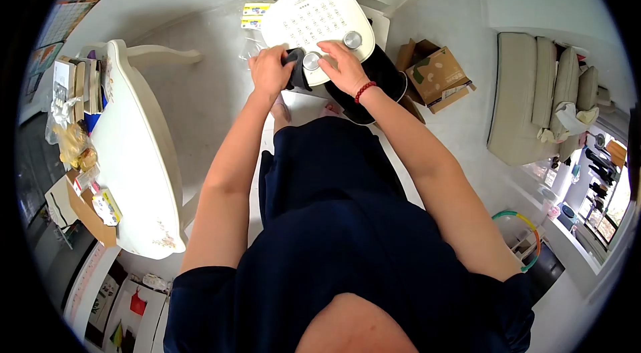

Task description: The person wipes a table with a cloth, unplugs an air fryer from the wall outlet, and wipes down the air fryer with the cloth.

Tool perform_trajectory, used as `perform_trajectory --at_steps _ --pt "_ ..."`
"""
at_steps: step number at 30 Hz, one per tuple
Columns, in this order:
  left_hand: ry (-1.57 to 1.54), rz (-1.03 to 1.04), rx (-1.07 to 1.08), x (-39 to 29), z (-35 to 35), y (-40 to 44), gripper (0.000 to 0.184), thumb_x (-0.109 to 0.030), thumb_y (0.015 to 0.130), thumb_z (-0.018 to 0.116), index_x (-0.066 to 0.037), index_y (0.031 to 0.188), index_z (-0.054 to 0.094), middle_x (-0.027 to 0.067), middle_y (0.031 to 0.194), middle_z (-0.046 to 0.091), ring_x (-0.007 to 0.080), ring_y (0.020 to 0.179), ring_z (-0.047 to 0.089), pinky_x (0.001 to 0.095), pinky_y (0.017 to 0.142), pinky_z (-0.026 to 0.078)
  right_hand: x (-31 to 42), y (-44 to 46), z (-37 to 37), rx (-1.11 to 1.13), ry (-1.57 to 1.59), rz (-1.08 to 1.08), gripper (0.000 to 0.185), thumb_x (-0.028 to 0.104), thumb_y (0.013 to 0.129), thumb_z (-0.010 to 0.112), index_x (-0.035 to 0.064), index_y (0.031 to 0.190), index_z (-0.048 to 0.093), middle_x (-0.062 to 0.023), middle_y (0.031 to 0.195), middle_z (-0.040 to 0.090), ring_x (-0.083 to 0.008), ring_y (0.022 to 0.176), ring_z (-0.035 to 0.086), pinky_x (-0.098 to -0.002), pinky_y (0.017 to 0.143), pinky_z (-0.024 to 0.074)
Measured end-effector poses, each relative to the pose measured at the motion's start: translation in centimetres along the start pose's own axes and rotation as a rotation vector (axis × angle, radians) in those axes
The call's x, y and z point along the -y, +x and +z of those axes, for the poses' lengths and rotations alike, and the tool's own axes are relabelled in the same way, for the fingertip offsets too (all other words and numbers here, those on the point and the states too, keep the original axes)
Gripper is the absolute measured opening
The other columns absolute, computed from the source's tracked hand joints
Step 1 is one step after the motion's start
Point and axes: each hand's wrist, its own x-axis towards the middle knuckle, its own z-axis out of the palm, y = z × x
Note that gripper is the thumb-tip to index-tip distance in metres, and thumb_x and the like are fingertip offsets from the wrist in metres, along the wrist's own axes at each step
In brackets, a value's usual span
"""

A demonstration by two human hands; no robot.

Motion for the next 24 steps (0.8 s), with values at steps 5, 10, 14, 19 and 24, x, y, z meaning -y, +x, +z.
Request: perform_trajectory --at_steps 5,10,14,19,24 --pt "0.071 -0.047 -0.085 -0.5 0.0 1.3 0.023 -0.027 0.071 0.078 -0.01 0.079 0.064 0.0063 0.08 0.066 0.025 0.088 0.06 0.0401 0.08 0.037 -0.2 -0.1 0.2 -0.027 0.008 -0.012 0.035 0.018 0.087 0.063 0.0042 0.12 0.058 -0.0145 0.118 0.06 -0.0297 0.111 0.056 -0.0367 0.095 0.0453" --pt "0.046 -0.071 -0.186 -1.2 0.5 6.0 0.025 -0.028 0.07 0.079 -0.009 0.076 0.064 0.0077 0.079 0.066 0.0274 0.089 0.06 0.042 0.078 0.037 -0.3 -0.1 0.1 -0.034 -0.002 -0.025 0.036 0.017 0.087 0.062 0.0038 0.12 0.057 -0.0141 0.118 0.06 -0.0301 0.111 0.056 -0.0369 0.095 0.0455" --pt "-0.008 -0.156 -0.154 0.4 1.4 1.8 0.025 -0.026 0.071 0.078 -0.009 0.077 0.061 0.0062 0.085 0.063 0.0282 0.089 0.058 0.0429 0.079 0.037 -0.2 0.0 0.1 -0.02 -0.009 -0.013 0.036 0.017 0.087 0.062 0.004 0.12 0.057 -0.0141 0.119 0.059 -0.0303 0.111 0.056 -0.037 0.095 0.0455" --pt "-0.116 -0.368 -0.148 0.1 2.0 -1.8 0.025 -0.027 0.071 0.077 -0.009 0.078 0.061 0.0066 0.092 0.059 0.0287 0.095 0.056 0.0456 0.081 0.039 -0.2 -0.2 0.0 -0.039 -0.012 -0.036 0.035 0.017 0.087 0.062 0.0046 0.12 0.057 -0.014 0.12 0.059 -0.0305 0.113 0.055 -0.037 0.096 0.0449" --pt "-0.173 -0.513 -0.313 -0.8 2.2 3.5 0.031 -0.031 0.074 0.072 -0.004 0.088 0.063 0.0164 0.099 0.059 0.0344 0.097 0.058 0.0433 0.087 0.045 -0.4 -0.1 0.1 -0.036 -0.006 -0.044 0.036 0.017 0.087 0.063 0.0045 0.12 0.057 -0.0143 0.121 0.059 -0.0306 0.115 0.054 -0.0369 0.097 0.0444"
